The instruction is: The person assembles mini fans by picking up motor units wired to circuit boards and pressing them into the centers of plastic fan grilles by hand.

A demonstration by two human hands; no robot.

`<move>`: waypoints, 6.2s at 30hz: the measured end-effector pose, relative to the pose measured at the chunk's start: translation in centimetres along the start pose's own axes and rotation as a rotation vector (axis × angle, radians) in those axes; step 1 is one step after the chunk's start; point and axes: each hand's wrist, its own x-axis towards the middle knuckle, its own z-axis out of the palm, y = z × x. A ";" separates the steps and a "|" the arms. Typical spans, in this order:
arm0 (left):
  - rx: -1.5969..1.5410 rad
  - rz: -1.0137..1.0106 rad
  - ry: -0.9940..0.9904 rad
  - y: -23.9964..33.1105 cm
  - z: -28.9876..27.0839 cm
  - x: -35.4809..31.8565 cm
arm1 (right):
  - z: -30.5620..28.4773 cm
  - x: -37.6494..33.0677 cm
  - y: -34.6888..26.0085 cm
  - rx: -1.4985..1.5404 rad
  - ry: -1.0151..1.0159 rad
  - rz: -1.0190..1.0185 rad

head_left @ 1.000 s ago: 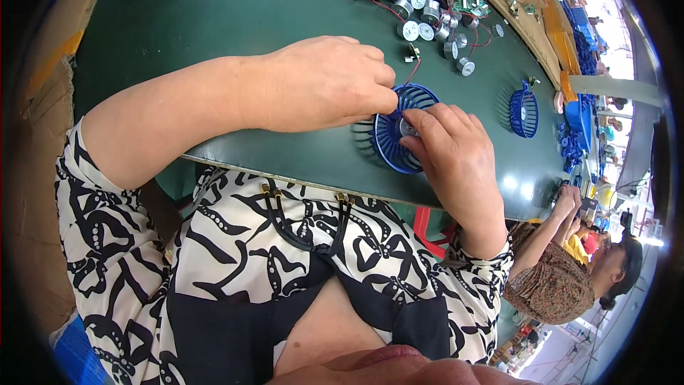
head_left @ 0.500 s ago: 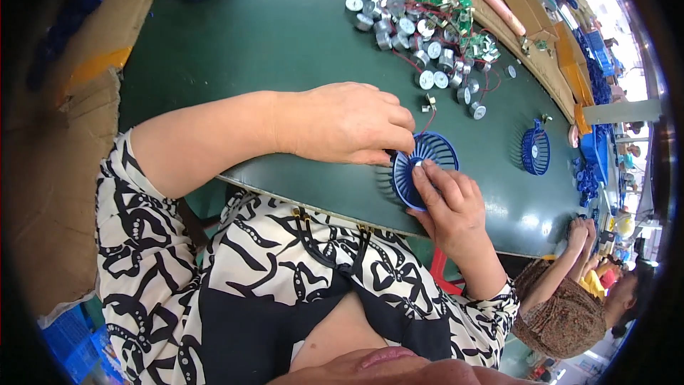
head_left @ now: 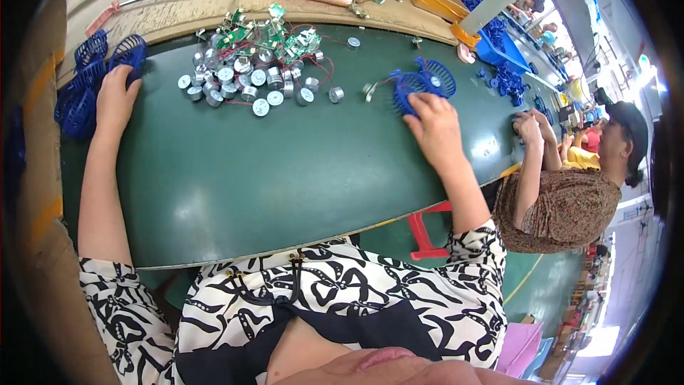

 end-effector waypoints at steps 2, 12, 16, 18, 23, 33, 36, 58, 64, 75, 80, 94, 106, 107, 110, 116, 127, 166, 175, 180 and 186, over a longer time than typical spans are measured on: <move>-0.041 -0.041 0.029 2.2 -2.1 0.1 | 0.3 0.3 2.6 -0.070 -0.049 0.137; -0.441 0.762 0.069 17.0 -7.5 -7.1 | 0.1 4.7 -1.2 0.098 -0.001 0.052; -0.417 0.946 -0.271 18.9 -7.4 -9.7 | 1.7 8.7 -2.1 0.194 -0.047 0.043; -0.529 0.939 -0.404 19.1 -7.8 -9.9 | 3.3 10.8 -2.4 0.222 -0.047 0.040; -0.646 0.887 -0.474 18.5 -9.0 -8.4 | 7.3 13.0 -2.2 0.106 -0.090 -0.022; -0.552 0.696 -0.460 17.3 -7.2 -9.0 | 4.2 10.4 -0.5 0.061 -0.176 0.284; -0.590 0.734 -0.350 17.5 -7.0 -9.0 | 2.4 10.5 0.0 0.214 0.174 0.383; -0.615 0.834 -0.391 17.2 -6.0 -9.2 | -1.1 9.6 -3.0 2.160 0.029 0.343; -0.655 0.875 -0.418 17.1 -6.3 -9.8 | -1.8 7.2 -3.3 2.099 0.092 0.467; -0.544 0.944 -0.345 17.8 -6.3 -9.3 | -6.8 0.5 -14.8 0.813 -0.159 0.046; -0.559 0.912 -0.311 17.8 -5.8 -9.8 | -5.3 2.2 -16.0 0.593 -0.238 -0.313; -0.551 0.947 -0.269 17.8 -6.0 -10.7 | -5.9 3.2 -17.2 0.432 -0.357 -0.422; -0.579 0.909 -0.269 16.9 -5.8 -10.4 | -5.7 2.0 -16.2 0.615 -0.292 -0.462; -0.573 0.919 -0.267 17.0 -5.8 -10.4 | -5.6 1.5 -15.9 0.598 -0.326 -0.484; -0.540 0.966 -0.304 17.4 -6.1 -10.0 | -4.3 -0.7 -15.7 0.485 -0.192 -0.522; -0.680 0.937 -0.406 16.9 -6.3 -9.0 | -4.1 -0.6 -15.6 0.468 -0.193 -0.553; 0.220 -0.457 0.055 5.1 -9.6 0.1 | -2.7 -2.1 -7.5 0.090 -0.114 0.013; -0.626 0.540 -0.243 16.7 -6.4 -9.5 | 2.8 17.3 -5.0 1.327 0.197 0.284; -0.615 0.549 -0.519 16.9 -7.6 -9.4 | 3.7 16.0 -2.7 1.135 0.124 0.426; -0.695 0.662 -0.581 17.0 -7.9 -9.4 | 4.4 15.5 -3.2 0.948 -0.134 0.410; -0.654 0.751 -0.448 16.7 -7.6 -9.3 | 2.7 15.5 -3.8 0.865 0.087 0.316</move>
